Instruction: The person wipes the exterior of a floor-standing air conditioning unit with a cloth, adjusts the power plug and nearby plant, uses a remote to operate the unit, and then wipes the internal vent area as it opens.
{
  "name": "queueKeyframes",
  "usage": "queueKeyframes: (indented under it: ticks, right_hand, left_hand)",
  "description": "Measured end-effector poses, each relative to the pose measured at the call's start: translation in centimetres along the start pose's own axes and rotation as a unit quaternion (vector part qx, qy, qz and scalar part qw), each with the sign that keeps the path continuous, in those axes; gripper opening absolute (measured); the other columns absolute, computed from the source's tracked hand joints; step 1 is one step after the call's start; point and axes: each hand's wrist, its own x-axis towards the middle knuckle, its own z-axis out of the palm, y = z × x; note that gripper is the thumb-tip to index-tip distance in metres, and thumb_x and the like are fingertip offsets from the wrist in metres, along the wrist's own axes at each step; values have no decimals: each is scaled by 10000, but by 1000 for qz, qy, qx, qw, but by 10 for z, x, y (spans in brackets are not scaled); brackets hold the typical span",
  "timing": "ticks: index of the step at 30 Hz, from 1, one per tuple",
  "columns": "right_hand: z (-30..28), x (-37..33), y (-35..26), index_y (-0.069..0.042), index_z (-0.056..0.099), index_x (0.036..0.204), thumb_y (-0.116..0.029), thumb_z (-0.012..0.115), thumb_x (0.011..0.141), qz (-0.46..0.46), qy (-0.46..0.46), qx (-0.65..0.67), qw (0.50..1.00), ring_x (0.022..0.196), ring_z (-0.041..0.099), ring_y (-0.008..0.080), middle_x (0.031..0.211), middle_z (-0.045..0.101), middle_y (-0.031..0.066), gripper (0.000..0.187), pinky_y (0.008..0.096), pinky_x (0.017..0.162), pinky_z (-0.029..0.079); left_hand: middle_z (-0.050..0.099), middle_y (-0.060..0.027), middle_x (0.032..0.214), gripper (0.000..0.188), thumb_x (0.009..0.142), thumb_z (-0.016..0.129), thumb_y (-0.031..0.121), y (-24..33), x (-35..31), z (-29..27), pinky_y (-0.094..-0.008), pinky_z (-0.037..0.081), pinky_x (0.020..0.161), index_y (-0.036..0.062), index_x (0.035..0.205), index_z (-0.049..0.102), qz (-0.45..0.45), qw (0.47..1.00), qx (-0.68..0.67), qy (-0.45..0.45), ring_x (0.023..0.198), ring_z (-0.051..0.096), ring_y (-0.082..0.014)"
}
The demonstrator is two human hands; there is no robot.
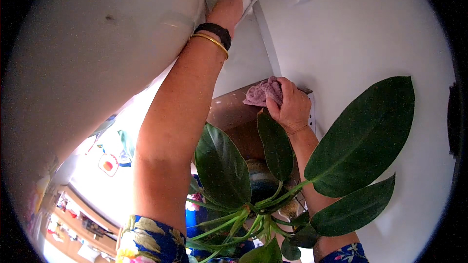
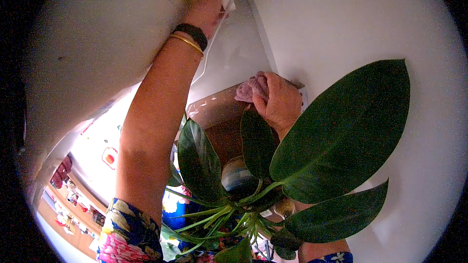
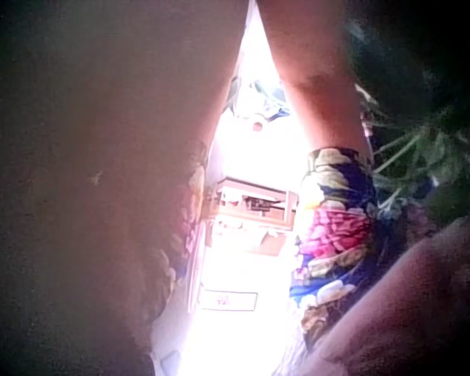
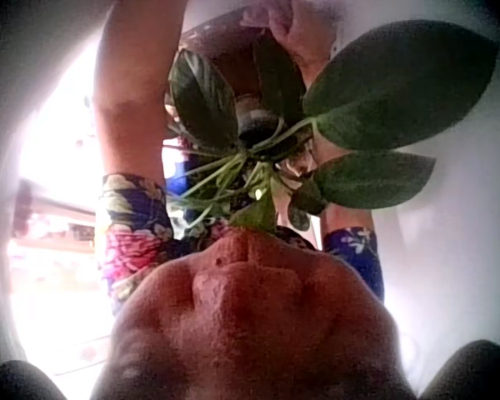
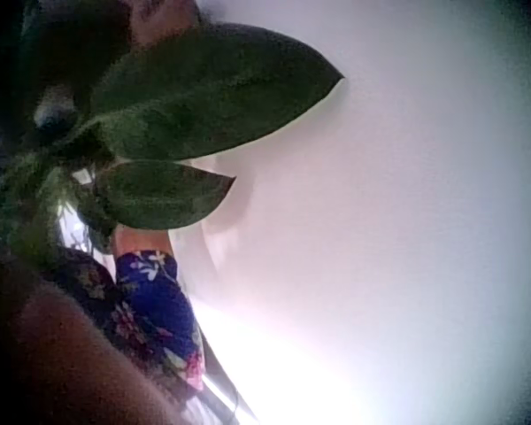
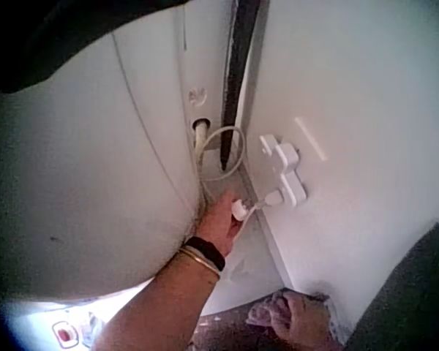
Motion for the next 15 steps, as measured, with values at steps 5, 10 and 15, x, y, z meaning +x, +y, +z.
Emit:
queueKeyframes:
  ticks: [5, 10, 15]
  right_hand:
    - [-7, 0, 6, -64, 553, 1158, -294, 678, 779, -5, 8, -7, 1000, 878, 647, 367, 1020, 651, 152, 461, 473, 751, 523]
    - [3, 2, 4, -62, 549, 1162, -293, 679, 785, -14, 15, 0, 1000, 875, 646, 372, 1017, 649, 153, 461, 474, 740, 525]
    - [-2, 0, 7, -51, 537, 1178, -303, 677, 802, -5, -14, 6, 1000, 884, 648, 370, 1017, 646, 163, 474, 467, 725, 528]
  left_hand:
    - [596, -167, 983, 386, 941, 449, 344, 8, -20, 20, -443, 507, 741, -1, 1041, 590, -70, 994, -76, 16, 766, 610, -281]
    - [600, -178, 912, 323, 932, 495, 292, -37, 2, 0, -431, 508, 765, -19, 946, 581, 211, 914, 336, 85, 759, 604, -344]
    - [618, -196, 927, 270, 920, 526, 267, -37, -60, 35, -437, 478, 783, 8, 902, 599, 301, 906, 122, 272, 825, 591, -355]
